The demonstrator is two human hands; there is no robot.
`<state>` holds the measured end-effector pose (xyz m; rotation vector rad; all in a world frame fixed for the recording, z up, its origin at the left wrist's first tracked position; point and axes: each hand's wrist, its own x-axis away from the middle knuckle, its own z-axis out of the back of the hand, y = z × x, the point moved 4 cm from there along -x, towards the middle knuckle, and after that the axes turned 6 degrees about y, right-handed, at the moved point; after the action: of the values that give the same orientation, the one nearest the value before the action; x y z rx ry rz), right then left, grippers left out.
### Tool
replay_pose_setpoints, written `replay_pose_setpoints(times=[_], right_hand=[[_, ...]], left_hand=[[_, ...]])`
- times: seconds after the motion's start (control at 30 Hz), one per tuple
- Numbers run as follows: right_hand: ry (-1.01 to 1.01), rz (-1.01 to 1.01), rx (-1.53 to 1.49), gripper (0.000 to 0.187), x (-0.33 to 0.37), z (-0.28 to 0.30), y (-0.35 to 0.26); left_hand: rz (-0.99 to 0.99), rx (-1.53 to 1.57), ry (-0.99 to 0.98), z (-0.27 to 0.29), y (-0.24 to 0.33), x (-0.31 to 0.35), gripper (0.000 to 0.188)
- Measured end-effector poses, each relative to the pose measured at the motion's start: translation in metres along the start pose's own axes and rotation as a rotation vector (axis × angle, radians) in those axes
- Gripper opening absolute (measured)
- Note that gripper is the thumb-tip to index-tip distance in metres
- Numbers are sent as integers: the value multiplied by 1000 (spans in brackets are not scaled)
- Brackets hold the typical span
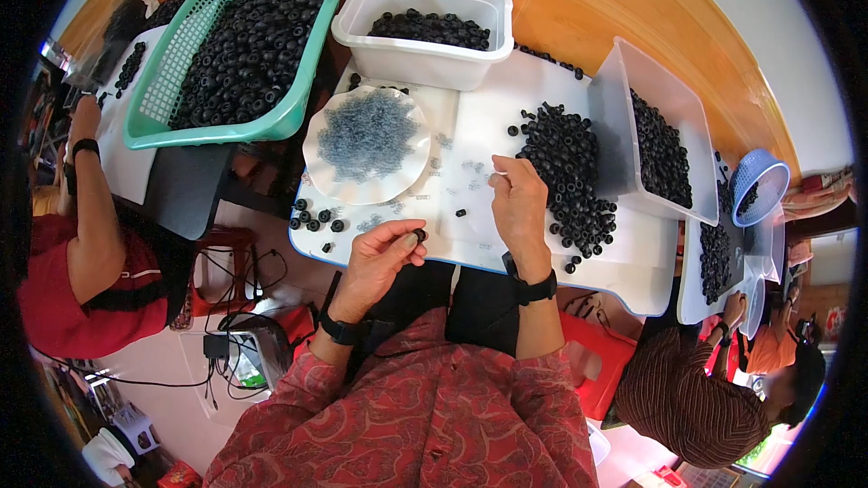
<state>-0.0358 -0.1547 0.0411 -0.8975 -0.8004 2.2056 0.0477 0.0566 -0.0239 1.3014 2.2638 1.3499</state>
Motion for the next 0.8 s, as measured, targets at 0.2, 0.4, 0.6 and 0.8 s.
replay_pose_setpoints(times=[0.2, 0.4, 0.6, 0.8], right_hand=[[28, 25, 59, 14, 9, 7, 2], [50, 139, 129, 10, 21, 3, -3], [-5, 131, 92, 10, 26, 0, -16], [-102, 130, 61, 9, 29, -16, -28]], left_hand=[[17, 5, -24, 1, -1, 0, 27], [25, 5, -26, 2, -1, 0, 28], [32, -11, -19, 2, -1, -1, 28], [36, -12, -16, 4, -3, -2, 28]])
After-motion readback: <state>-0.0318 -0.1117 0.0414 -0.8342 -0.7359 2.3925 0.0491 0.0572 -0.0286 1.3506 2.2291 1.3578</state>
